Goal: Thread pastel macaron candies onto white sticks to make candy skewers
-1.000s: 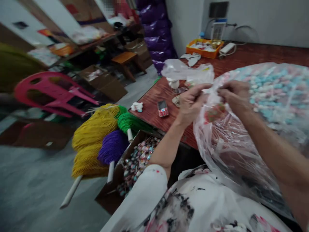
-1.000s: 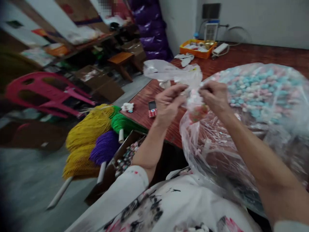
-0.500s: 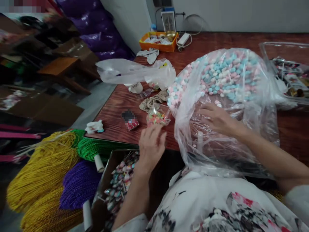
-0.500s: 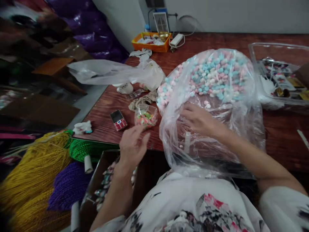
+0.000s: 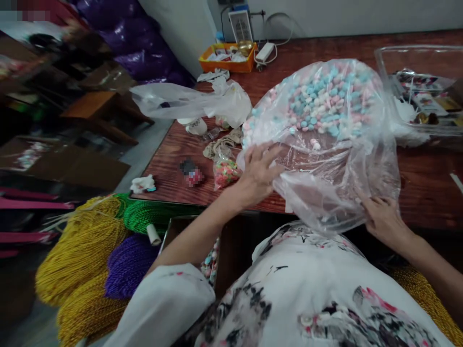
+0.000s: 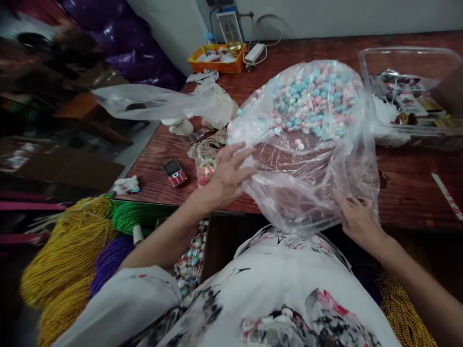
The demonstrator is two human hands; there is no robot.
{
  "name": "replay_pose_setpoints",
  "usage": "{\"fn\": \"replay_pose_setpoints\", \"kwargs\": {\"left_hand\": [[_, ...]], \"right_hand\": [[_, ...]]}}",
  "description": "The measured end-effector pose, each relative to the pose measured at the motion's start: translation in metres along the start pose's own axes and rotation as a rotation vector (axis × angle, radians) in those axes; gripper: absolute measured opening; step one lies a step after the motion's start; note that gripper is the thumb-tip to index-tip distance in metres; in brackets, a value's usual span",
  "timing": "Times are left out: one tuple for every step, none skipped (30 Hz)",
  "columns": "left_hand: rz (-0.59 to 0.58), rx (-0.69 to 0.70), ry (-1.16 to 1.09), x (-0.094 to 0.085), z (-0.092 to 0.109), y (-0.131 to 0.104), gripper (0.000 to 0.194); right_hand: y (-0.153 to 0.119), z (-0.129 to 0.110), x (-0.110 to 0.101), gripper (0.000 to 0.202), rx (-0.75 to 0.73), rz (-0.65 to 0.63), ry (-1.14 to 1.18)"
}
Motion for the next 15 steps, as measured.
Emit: {"fn": "replay_pose_setpoints", "kwargs": {"left_hand": [[0.051, -0.006, 0.012, -0.016, -0.006, 0.015, 0.024], [0.091, -0.01, 0.024, -0.032, -0.013, 0.029, 0.022], [0.114, -0.007, 0.04, -0.046, -0.02, 0.042, 0.022], [0.128, 0.004, 0.064, -0.059, -0.026, 0.053, 0.021], [0.142, 0.025, 0.094, -0.072, -0.031, 0.063, 0.02], [0.163, 0.056, 0.123, -0.084, -0.034, 0.069, 0.019], [0.196, 0.084, 0.144, -0.096, -0.035, 0.073, 0.018], [0.234, 0.105, 0.156, -0.107, -0.035, 0.075, 0.018], [0.272, 0.117, 0.16, -0.118, -0.034, 0.075, 0.017], [0.307, 0.118, 0.158, -0.127, -0.031, 0.073, 0.016], [0.334, 0.117, 0.155, -0.135, -0.026, 0.069, 0.015], [0.354, 0.123, 0.15, -0.14, -0.02, 0.065, 0.014], [0.365, 0.132, 0.142, -0.144, -0.013, 0.06, 0.013], [0.376, 0.142, 0.125, -0.147, -0.006, 0.055, 0.012], [0.378, 0.149, 0.1, -0.147, 0.001, 0.049, 0.012]], "right_hand": [[0.011, 0.007, -0.008, 0.064, -0.011, 0.028, 0.047], [0.023, 0.015, -0.019, 0.056, -0.023, 0.065, 0.076], [0.034, 0.024, -0.034, 0.045, -0.028, 0.118, 0.099], [0.046, 0.034, -0.052, 0.036, -0.014, 0.177, 0.122], [0.056, 0.045, -0.074, 0.031, 0.021, 0.28, 0.151], [0.065, 0.055, -0.097, 0.027, 0.049, 0.367, 0.174], [0.072, 0.064, -0.119, 0.027, 0.073, 0.441, 0.19], [0.079, 0.071, -0.139, 0.032, 0.088, 0.49, 0.212], [0.083, 0.076, -0.158, 0.04, 0.09, 0.547, 0.235], [0.086, 0.079, -0.174, 0.047, 0.089, 0.581, 0.247], [0.088, 0.079, -0.186, 0.052, 0.074, 0.596, 0.251], [0.088, 0.078, -0.196, 0.055, 0.051, 0.605, 0.25], [0.086, 0.075, -0.203, 0.058, 0.029, 0.606, 0.242], [0.083, 0.073, -0.208, 0.06, 0.017, 0.612, 0.238], [0.079, 0.071, -0.211, 0.06, 0.033, 0.616, 0.249]]}}
Point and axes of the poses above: each hand's wrist, its own y-axis towards the middle knuckle, its own x-axis out of the palm, z = x × y, the point moved 6 cm from there along y, towards the middle knuckle, and after that the axes turned 7 degrees about x, right-handed, at the moved point
